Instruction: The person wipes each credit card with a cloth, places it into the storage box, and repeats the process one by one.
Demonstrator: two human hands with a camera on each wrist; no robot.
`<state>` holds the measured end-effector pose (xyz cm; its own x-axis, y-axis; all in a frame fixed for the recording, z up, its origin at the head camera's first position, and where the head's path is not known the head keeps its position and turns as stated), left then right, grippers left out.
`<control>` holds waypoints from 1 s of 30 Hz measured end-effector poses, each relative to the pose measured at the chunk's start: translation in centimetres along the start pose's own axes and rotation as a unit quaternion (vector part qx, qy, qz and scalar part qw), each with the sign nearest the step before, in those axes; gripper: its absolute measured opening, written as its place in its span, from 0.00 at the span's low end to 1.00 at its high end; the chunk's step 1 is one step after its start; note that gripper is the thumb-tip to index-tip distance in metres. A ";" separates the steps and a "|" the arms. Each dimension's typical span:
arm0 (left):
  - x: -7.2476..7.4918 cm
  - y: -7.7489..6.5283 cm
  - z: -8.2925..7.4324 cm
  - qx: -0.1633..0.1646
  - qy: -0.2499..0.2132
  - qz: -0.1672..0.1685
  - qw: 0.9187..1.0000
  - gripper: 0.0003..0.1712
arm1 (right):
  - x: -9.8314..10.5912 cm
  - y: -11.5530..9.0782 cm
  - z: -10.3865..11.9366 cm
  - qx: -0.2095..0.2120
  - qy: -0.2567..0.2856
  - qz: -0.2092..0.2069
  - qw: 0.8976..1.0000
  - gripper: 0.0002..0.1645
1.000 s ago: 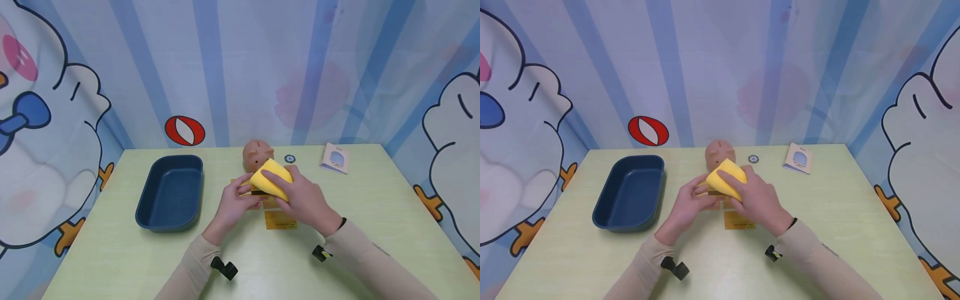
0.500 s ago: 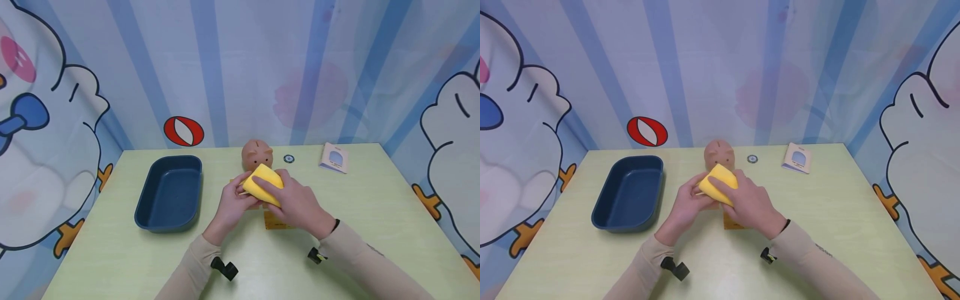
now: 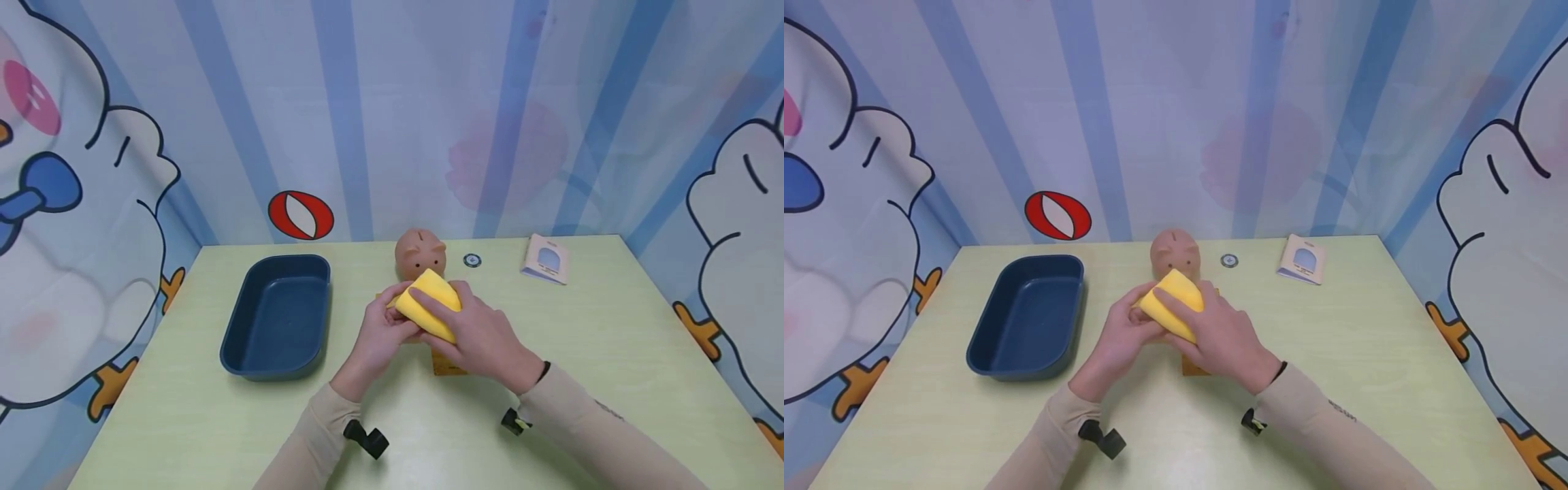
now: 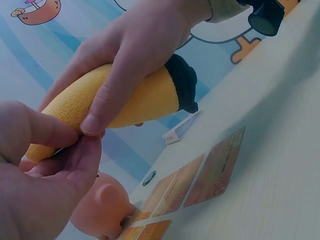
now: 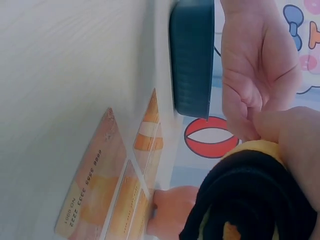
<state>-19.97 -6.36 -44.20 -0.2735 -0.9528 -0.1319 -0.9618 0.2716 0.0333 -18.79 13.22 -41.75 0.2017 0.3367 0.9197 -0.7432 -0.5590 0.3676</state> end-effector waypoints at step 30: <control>0.2 -0.2 -0.7 -0.013 -0.007 -0.034 0.999 0.39 | 0.6 0.0 -0.8 0.003 -0.026 -0.012 1.000 0.44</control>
<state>-19.86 -6.68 -43.57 -0.2084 -0.9666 -0.1490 -0.9779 0.2030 0.0505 -19.16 14.05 -41.35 0.2516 0.3108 0.9166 -0.7340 -0.5560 0.3900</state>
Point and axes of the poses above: each hand's wrist, its own y-axis towards the middle knuckle, its own x-axis out of the back of the hand, z = x × y, the point moved 1 cm from there along y, towards the middle knuckle, and after that the axes turned 1 degree about x, right-handed, at the moved point
